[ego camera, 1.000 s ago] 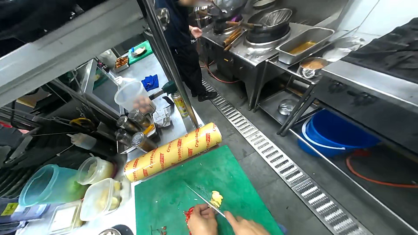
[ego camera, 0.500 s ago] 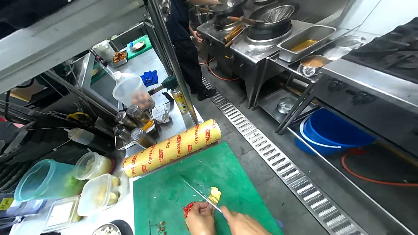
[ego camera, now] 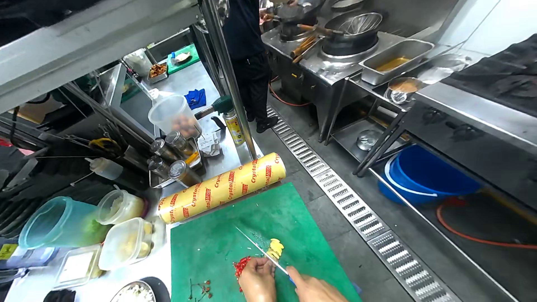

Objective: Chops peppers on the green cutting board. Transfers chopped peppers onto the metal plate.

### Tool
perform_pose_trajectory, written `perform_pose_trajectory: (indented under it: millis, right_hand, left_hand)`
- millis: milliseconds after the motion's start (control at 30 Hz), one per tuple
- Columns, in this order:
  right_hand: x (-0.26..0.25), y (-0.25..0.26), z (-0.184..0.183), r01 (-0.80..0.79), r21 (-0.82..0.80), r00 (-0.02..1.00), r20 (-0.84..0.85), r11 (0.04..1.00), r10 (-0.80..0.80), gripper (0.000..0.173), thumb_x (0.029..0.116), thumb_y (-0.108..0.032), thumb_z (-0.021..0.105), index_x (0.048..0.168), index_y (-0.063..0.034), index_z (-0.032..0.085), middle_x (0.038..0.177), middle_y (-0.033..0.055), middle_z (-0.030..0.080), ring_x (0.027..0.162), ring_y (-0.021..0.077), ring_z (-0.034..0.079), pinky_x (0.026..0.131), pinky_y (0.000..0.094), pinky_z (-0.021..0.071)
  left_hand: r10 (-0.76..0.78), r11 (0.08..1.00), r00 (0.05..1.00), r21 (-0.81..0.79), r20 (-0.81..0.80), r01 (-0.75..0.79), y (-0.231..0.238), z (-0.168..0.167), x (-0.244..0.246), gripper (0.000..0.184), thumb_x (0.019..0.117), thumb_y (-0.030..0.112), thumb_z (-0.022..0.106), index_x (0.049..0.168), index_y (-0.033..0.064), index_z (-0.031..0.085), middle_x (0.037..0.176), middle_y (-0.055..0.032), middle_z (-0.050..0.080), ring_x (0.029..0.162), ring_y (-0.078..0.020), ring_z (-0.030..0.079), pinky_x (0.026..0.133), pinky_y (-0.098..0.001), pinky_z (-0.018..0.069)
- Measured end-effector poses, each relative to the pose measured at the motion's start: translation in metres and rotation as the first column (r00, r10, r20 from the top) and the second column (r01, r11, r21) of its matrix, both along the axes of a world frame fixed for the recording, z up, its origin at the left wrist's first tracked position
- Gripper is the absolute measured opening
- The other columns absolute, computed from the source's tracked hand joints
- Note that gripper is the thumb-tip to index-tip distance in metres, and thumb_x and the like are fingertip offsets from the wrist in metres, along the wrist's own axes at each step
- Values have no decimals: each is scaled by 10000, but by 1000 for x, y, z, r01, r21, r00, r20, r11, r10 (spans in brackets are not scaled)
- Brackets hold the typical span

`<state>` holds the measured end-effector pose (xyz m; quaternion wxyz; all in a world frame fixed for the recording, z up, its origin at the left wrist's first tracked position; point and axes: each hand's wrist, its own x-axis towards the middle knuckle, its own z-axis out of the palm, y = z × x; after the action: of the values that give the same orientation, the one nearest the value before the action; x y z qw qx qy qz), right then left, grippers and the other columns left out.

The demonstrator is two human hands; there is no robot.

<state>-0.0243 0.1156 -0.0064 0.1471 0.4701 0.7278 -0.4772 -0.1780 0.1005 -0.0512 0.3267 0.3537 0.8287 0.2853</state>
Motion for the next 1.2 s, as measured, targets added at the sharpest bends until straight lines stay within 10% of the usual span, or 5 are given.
perform_pose_trajectory:
  millis: [633,767,900,1200]
  right_hand:
    - [23,16,-8,140,26,978,-161,990,-134,459,1077,-236,456,1518,-121,399,1015,215,706,951,397,713,848,561,562]
    - [32,18,-9,238,39,958,-173,971,-228,463,1069,-232,470,1507,-94,411,995,219,707,937,400,712,845,565,562]
    - [42,18,-13,277,36,954,-130,960,-270,474,1069,-228,469,1518,-94,398,995,222,706,938,402,710,846,565,560]
    - [47,12,-19,256,21,965,-71,967,-253,478,1072,-244,465,1526,-116,389,1033,223,710,976,410,710,865,575,559]
  left_hand:
    - [-161,987,983,-11,-86,161,4,1,-3,111,951,123,701,1029,51,731,825,-46,757,692,-140,733,701,-349,634]
    - [-515,850,799,-63,-309,523,8,9,-18,459,834,28,682,1290,79,670,1278,-118,646,1126,-289,653,929,-450,572]
    - [-835,510,466,-89,-293,856,30,-3,-40,683,821,85,761,1467,173,559,1631,-31,388,1453,-309,414,1127,-438,443]
    - [-845,468,427,-58,-322,882,41,-10,-50,468,858,263,785,1303,173,671,1280,-63,647,1205,-277,590,1025,-403,510]
